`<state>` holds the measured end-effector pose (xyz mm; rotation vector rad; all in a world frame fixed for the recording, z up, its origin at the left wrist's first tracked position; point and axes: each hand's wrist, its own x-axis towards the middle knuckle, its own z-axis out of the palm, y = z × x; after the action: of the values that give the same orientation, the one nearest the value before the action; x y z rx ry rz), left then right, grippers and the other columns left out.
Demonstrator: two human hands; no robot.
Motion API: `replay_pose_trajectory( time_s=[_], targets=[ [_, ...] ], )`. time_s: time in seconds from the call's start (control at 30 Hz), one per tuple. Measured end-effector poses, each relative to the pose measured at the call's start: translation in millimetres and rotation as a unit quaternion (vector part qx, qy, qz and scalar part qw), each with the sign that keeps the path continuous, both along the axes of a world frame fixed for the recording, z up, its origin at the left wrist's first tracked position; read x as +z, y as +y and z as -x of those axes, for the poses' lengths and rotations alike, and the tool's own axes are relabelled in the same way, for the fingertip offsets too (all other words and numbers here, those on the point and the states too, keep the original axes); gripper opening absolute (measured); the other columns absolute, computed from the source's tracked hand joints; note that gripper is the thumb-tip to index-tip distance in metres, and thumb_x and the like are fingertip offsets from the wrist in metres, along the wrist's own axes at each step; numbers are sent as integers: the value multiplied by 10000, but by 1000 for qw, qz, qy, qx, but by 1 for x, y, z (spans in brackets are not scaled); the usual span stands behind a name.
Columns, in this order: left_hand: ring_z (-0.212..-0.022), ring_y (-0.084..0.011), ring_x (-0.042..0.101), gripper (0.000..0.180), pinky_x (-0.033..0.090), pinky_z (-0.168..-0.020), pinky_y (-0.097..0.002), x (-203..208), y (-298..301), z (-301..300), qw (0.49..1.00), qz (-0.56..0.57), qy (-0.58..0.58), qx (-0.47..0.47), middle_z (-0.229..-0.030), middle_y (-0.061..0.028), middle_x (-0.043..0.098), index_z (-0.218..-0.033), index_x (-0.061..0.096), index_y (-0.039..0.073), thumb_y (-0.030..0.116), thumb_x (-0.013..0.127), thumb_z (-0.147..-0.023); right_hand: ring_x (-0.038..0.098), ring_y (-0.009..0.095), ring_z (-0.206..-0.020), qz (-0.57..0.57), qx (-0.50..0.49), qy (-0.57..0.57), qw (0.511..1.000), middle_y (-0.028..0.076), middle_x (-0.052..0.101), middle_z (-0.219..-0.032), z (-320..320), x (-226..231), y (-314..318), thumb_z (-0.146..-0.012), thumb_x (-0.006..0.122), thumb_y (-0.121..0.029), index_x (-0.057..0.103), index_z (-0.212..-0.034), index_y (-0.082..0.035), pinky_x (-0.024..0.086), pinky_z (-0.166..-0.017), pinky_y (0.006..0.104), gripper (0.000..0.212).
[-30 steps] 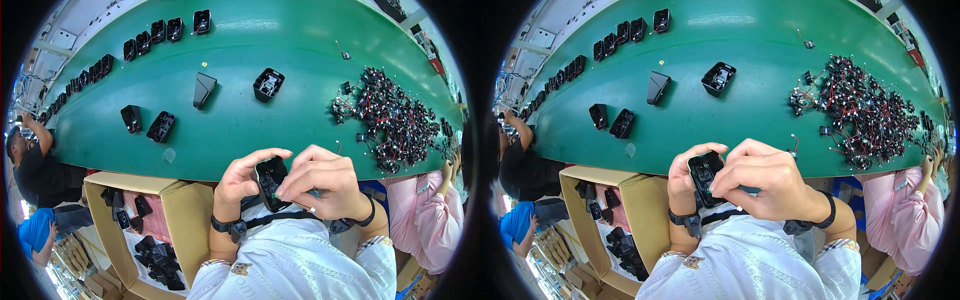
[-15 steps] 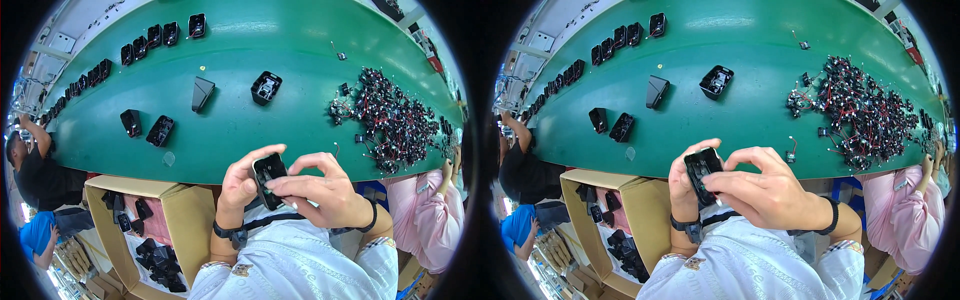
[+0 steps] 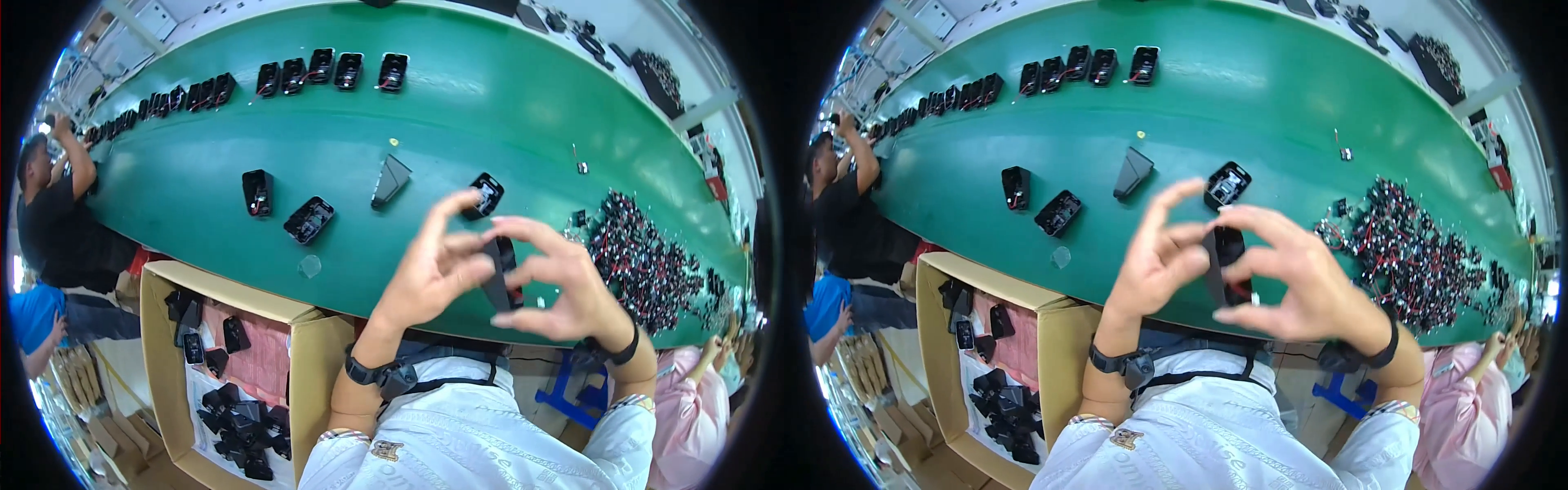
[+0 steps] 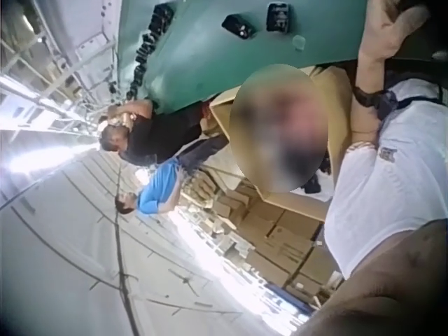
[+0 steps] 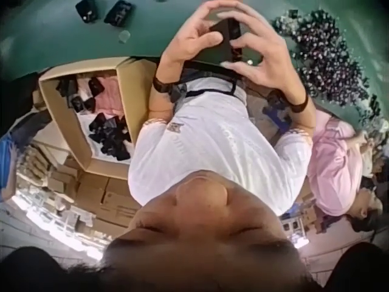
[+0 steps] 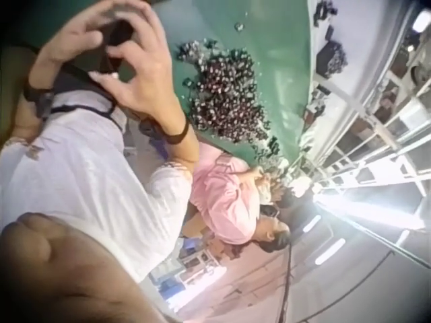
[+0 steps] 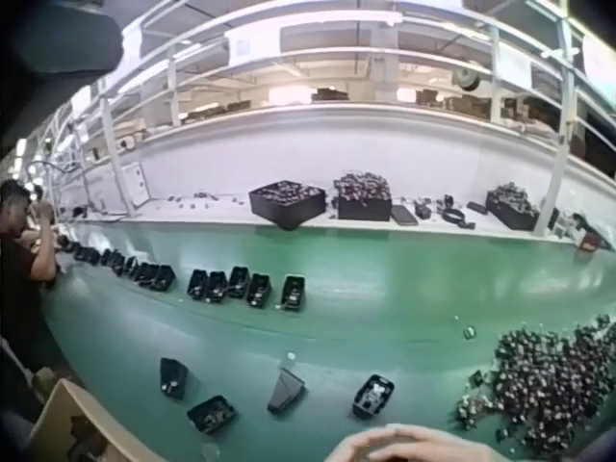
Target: The person picks up a black plastic housing and a small electronic component with wires, inserts the component into the housing by hand, and places the assembled unit onto the conveyor belt.
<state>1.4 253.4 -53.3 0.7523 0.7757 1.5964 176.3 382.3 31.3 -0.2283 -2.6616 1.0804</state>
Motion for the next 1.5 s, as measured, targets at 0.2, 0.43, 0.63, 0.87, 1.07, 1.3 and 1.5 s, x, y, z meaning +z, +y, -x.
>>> replay_pose_trajectory(
  time_s=[0.2, 0.43, 0.63, 0.87, 1.07, 1.3, 1.5],
  targets=[
    [-1284, -391, 525, 736, 434, -1074, -455, 3, 3, 65, 688, 65, 634, 347, -1384, -169, 572, -1437, 488, 46, 126, 821, -786, 648, 384, -1145, -233, -157, -9, 960, 190, 634, -1330, 98, -43, 148, -744, 870, -289, 735, -884, -36, 511, -1005, 426, 319],
    [-1340, -404, 491, 725, 412, -1120, -458, -31, 14, 66, 710, 93, 666, 209, -1558, -181, 423, -1504, 473, 96, -2, 713, -827, 554, 387, -1291, -264, -115, -40, 957, 202, 560, -1447, 168, -101, 189, -786, 842, -344, 776, -970, -35, 464, -1083, 435, 365],
    [-1317, -406, 518, 605, 438, -1087, -467, -33, 12, 45, 727, 75, 639, 241, -1537, -174, 452, -1423, 576, 141, 27, 718, -846, 506, 383, -1353, -368, -73, -67, 924, 180, 478, -1529, 124, -48, 180, -823, 817, -363, 684, -1248, -44, 448, -1109, 469, 548],
    [-979, -337, 591, 541, 491, -882, -444, -35, 8, 29, 683, 64, 646, 336, -1178, -129, 575, -1260, 629, 53, 46, 792, -744, 742, 264, -799, -223, -281, -238, 903, 127, 775, -901, -47, -10, 230, -831, 754, -232, 776, -939, -40, 592, -780, 382, 221],
    [-869, -281, 519, 473, 470, -810, -405, -31, -2, 1, 711, 17, 633, 306, -1097, -103, 560, -1157, 704, 45, 97, 843, -708, 736, 293, -803, -240, -284, -221, 902, 135, 763, -853, -50, -61, 209, -786, 808, -178, 780, -900, -50, 590, -773, 401, 174],
    [-1390, -437, 403, 854, 327, -1161, -503, -20, -13, 25, 707, 57, 665, 234, -1580, -175, 378, -1465, 497, 92, 151, 871, -699, 736, 277, -792, -180, -325, -116, 921, 144, 755, -909, -41, -60, 186, -805, 775, -101, 768, -882, -22, 582, -772, 383, 111],
    [-1305, -378, 522, 819, 436, -1091, -442, -30, -11, 38, 764, 52, 606, 215, -1475, -158, 492, -1430, 528, 55, 77, 872, -687, 689, 155, -755, -67, -269, 69, 958, 92, 741, -859, -23, -23, 11, -830, 774, 2, 738, -927, -6, 558, -701, 297, 105]
  ],
)
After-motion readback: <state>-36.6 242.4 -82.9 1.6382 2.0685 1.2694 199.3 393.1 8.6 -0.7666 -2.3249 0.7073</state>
